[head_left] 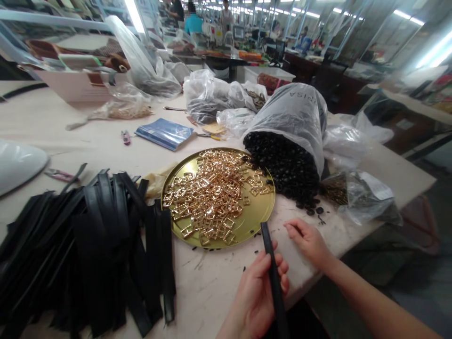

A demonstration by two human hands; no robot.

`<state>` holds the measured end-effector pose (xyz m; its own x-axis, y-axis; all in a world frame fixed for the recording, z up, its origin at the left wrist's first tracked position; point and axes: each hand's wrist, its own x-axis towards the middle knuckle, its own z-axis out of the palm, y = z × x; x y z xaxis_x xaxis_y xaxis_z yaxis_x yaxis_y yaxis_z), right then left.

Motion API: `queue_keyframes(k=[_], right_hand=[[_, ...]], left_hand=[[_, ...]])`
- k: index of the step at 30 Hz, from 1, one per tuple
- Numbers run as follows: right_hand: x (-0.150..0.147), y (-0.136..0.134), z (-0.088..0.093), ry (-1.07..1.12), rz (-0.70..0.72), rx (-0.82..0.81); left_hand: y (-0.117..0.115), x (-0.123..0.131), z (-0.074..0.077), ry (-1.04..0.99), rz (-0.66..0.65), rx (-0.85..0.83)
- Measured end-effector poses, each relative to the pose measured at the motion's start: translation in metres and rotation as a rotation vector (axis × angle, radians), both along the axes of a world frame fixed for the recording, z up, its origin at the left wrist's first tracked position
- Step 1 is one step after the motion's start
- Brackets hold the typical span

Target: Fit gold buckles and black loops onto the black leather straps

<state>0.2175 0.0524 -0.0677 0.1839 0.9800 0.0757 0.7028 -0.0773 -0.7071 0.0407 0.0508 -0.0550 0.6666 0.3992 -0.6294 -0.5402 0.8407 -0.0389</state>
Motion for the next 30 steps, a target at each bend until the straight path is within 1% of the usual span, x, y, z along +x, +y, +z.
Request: queue_keyframes(k=[4, 6, 8, 11, 13, 15, 18, 27, 30], right_hand=[[0.013, 0.012, 0.006, -0.08, -0.039, 0.062], [0.025, 0.025, 0.013, -0.196, -0.031, 0.104], [0.036, 0.04, 0.019, -0.366, 0.005, 0.118], [0.047, 0.06, 0.025, -0.63, 0.062, 0.083], [0.049, 0.067, 0.026, -0.757, 0.088, 0.047], [0.049, 0.07, 0.025, -0.84, 0.099, 0.023], [0.048, 0.069, 0.024, -0.887, 0.1, 0.006], [0.051, 0.068, 0.023, -0.894, 0.098, 0.013], [0.051, 0.069, 0.022, -0.882, 0.091, 0.025]], left_hand=[[-0.001, 0.001, 0.001, 0.02, -0.004, -0.003], [-0.001, 0.001, 0.003, 0.046, -0.013, 0.01], [-0.002, 0.003, 0.006, 0.083, -0.022, 0.044], [-0.004, 0.005, 0.009, 0.194, -0.038, 0.164], [-0.005, 0.005, 0.01, 0.287, -0.091, 0.271], [-0.006, 0.006, 0.009, 0.366, -0.146, 0.355], [-0.006, 0.005, 0.009, 0.423, -0.17, 0.393], [-0.004, 0.008, 0.014, 0.406, -0.168, 0.268], [-0.004, 0.008, 0.015, 0.4, -0.142, 0.242]])
